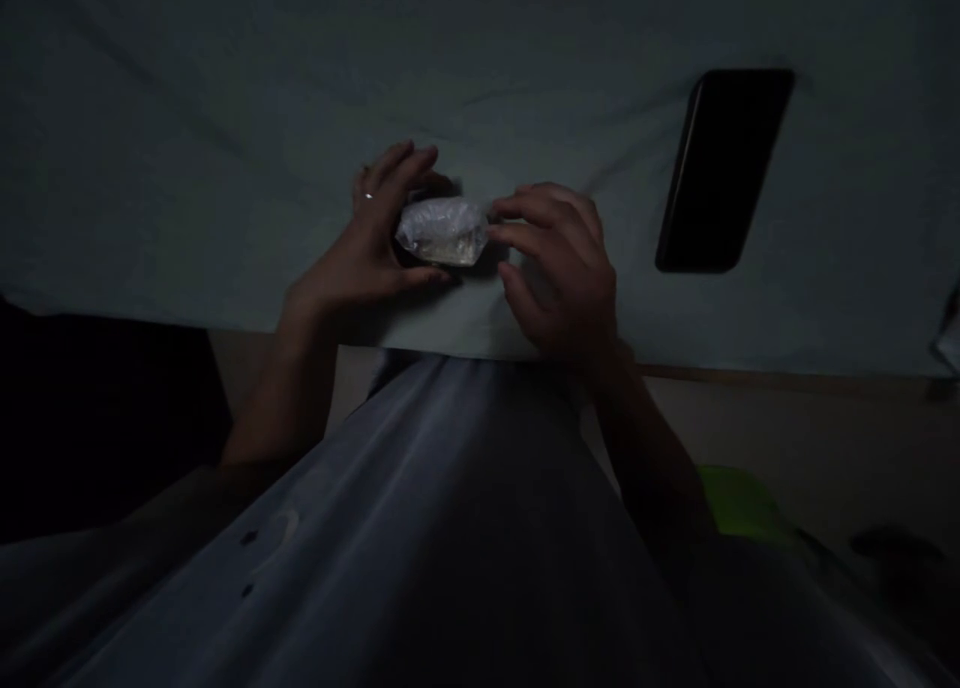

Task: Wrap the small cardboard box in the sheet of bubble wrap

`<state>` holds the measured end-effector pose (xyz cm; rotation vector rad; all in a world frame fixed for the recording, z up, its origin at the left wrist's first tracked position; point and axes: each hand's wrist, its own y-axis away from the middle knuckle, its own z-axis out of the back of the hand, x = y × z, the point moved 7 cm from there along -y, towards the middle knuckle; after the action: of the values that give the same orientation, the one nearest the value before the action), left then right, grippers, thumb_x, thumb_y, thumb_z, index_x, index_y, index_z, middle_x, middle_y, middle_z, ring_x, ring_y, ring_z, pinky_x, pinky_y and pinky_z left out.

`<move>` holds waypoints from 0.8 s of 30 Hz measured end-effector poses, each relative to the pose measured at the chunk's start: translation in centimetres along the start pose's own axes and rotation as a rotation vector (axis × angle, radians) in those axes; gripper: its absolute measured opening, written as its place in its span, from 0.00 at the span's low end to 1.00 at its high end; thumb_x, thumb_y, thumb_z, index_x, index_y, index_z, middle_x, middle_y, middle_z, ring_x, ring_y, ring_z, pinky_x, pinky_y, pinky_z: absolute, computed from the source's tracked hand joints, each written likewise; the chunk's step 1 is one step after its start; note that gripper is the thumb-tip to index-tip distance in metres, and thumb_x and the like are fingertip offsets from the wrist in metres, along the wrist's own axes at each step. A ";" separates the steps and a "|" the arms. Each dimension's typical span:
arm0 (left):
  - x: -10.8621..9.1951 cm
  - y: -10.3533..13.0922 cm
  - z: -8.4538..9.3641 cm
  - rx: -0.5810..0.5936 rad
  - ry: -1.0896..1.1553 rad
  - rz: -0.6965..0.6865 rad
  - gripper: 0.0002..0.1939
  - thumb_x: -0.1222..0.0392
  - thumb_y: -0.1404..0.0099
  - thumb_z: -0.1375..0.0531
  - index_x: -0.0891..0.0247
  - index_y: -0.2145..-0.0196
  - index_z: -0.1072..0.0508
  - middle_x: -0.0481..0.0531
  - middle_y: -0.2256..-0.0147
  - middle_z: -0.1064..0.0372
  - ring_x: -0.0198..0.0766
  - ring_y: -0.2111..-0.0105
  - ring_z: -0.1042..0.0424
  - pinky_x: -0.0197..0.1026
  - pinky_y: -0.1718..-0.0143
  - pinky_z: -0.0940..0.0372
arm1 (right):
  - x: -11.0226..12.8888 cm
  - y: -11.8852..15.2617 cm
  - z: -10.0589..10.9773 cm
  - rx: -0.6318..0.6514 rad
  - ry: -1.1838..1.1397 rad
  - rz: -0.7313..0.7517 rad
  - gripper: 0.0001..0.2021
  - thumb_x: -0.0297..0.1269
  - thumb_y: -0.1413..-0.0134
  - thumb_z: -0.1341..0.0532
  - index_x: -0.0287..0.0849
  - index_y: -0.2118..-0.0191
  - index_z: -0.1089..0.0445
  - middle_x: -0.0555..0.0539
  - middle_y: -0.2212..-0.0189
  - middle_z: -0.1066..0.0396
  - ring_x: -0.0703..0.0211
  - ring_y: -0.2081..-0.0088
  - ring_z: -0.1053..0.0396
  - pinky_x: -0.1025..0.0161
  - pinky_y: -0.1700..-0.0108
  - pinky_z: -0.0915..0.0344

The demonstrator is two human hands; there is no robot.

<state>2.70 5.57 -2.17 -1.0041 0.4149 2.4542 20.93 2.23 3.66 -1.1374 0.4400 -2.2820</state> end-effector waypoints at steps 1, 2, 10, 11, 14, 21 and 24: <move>0.0 0.1 -0.2 -0.010 0.019 0.013 0.45 0.49 0.42 0.34 0.50 0.34 0.53 0.53 0.37 0.42 0.52 0.30 0.61 0.68 0.32 0.69 | 0.3 -0.4 -0.1 0.027 0.019 0.039 0.10 0.33 0.41 0.41 0.48 0.54 0.31 0.47 0.53 0.26 0.52 0.48 0.30 0.45 0.45 0.32; -0.1 0.1 -0.4 -0.024 0.043 0.023 0.41 0.51 0.41 0.35 0.50 0.36 0.50 0.53 0.37 0.43 0.51 0.30 0.60 0.68 0.32 0.70 | 0.6 -0.9 -0.4 0.060 0.039 0.072 0.10 0.30 0.41 0.42 0.47 0.54 0.30 0.46 0.52 0.26 0.52 0.46 0.31 0.46 0.45 0.33; 0.4 -0.3 -0.5 0.007 0.192 -0.021 0.33 0.44 0.46 0.32 0.54 0.47 0.36 0.56 0.37 0.42 0.57 0.33 0.50 0.72 0.34 0.76 | 0.0 -3.9 -4.0 0.556 0.039 -0.026 0.10 0.41 0.34 0.48 0.52 0.55 0.31 0.49 0.43 0.32 0.54 0.40 0.39 0.48 0.40 0.39; 0.5 -0.3 -0.5 0.014 0.194 -0.023 0.34 0.43 0.47 0.32 0.55 0.46 0.36 0.57 0.37 0.43 0.58 0.33 0.49 0.74 0.34 0.76 | 0.0 -4.0 -4.2 0.586 0.046 -0.039 0.10 0.43 0.34 0.49 0.52 0.57 0.30 0.49 0.45 0.30 0.54 0.42 0.36 0.49 0.42 0.37; 0.8 -0.4 -0.8 0.028 0.172 -0.009 0.35 0.42 0.45 0.33 0.55 0.44 0.37 0.59 0.36 0.45 0.57 0.33 0.50 0.73 0.35 0.77 | -0.3 -3.7 -4.8 0.582 0.063 -0.076 0.11 0.41 0.34 0.51 0.53 0.60 0.31 0.49 0.50 0.28 0.54 0.47 0.33 0.50 0.45 0.34; -0.5 0.1 -0.8 -0.105 0.173 -0.023 0.38 0.48 0.49 0.30 0.51 0.43 0.37 0.55 0.37 0.42 0.55 0.31 0.54 0.63 0.30 0.65 | -3.2 -3.8 -3.3 0.095 -0.055 -0.436 0.06 0.37 0.34 0.50 0.54 0.59 0.38 0.51 0.60 0.29 0.58 0.57 0.28 0.57 0.52 0.28; -1.0 1.3 0.0 -0.200 0.210 0.006 0.41 0.43 0.50 0.29 0.51 0.42 0.39 0.56 0.35 0.47 0.54 0.31 0.55 0.57 0.30 0.58 | -3.3 -3.9 -1.4 -0.081 -0.014 -0.450 0.05 0.38 0.33 0.49 0.51 0.55 0.38 0.49 0.56 0.29 0.61 0.52 0.29 0.60 0.47 0.30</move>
<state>2.68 4.17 -1.29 -1.3527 0.2421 2.4401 20.14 7.44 2.74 -1.4067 0.2932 -2.6549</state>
